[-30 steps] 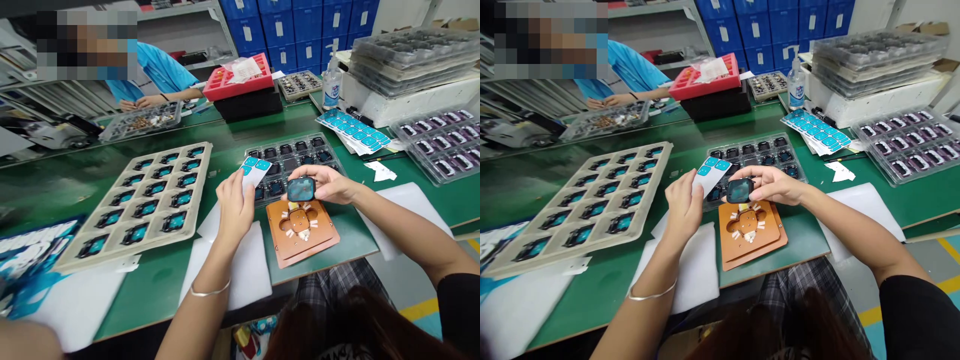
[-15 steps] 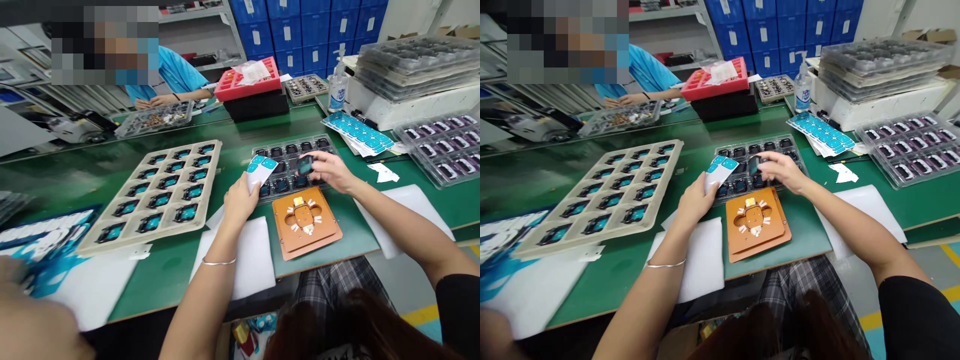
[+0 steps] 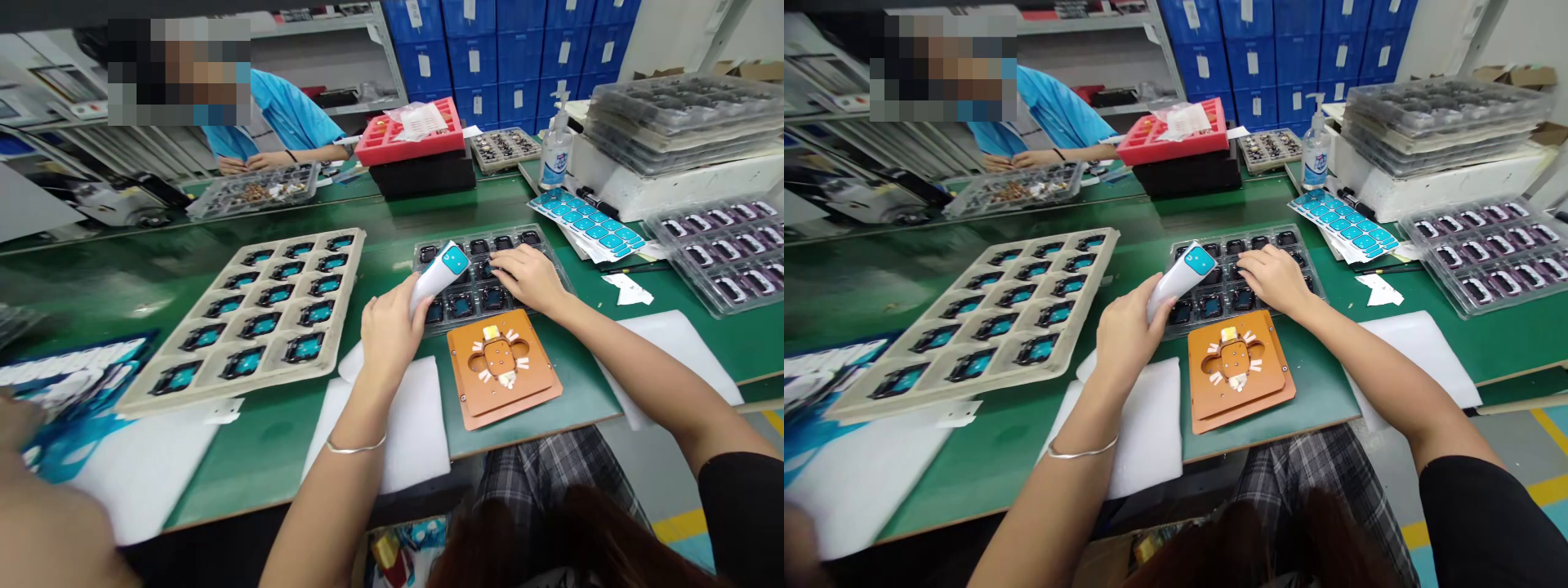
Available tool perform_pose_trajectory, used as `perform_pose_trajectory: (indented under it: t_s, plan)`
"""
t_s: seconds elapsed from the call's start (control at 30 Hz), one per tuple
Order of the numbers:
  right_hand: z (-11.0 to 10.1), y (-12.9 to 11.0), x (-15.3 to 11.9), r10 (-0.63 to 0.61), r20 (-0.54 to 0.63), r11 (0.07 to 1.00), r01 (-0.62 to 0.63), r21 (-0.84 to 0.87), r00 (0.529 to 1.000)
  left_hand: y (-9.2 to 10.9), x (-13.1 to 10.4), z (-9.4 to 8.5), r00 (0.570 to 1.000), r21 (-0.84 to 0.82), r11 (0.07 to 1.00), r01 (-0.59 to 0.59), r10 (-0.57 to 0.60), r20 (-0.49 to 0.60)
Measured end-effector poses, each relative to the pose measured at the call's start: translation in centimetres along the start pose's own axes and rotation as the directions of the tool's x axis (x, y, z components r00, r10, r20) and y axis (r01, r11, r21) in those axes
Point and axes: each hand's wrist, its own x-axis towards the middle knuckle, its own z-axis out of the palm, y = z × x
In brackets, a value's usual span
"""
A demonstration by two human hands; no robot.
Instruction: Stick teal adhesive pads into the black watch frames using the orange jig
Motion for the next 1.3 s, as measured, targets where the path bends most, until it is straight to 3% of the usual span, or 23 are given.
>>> perform_pose_trajectory:
  t_s: [0.13,0.2,0.63,0.77,1.03,1.2,1.3]
  plan:
    - [-1.0,-1.1,-0.3,-0.169,-0.212,0.985,0.17,-0.015,0.963,0.0,-0.5,0.3,0.982,-0.029,0.985,-0.168,0.165,-0.094]
    - [-1.4,-1.4,-0.5,-0.201,-0.275,0.979,0.198,-0.039,0.94,0.1,-0.7,0.4,0.966,-0.025,0.972,-0.235,0.23,-0.119]
    - [-2.0,-1.4,-1.3,-0.313,-0.211,0.949,0.313,-0.037,0.926,0.6,-1.3,0.2,0.932,-0.003,0.936,-0.352,0.35,-0.095]
    - [-2.5,-1.5,-1.2,-0.254,-0.249,0.954,0.285,0.094,0.934,0.8,-1.4,-0.1,0.935,0.0,0.938,-0.347,0.346,-0.078]
    - [-3.2,-1.5,-1.1,-0.068,-0.198,0.951,0.123,0.283,0.978,1.2,-1.4,-0.6,0.932,-0.019,0.935,-0.355,0.352,-0.086]
    - [-3.2,-2.1,-1.1,0.041,-0.226,0.874,0.075,0.479,0.973,1.3,-1.5,-0.8,0.925,0.01,0.928,-0.372,0.371,-0.085]
    - [-3.1,-2.5,-1.1,0.168,-0.187,0.761,-0.007,0.648,0.968,1.3,-1.5,-0.8,0.917,0.039,0.921,-0.388,0.39,-0.087]
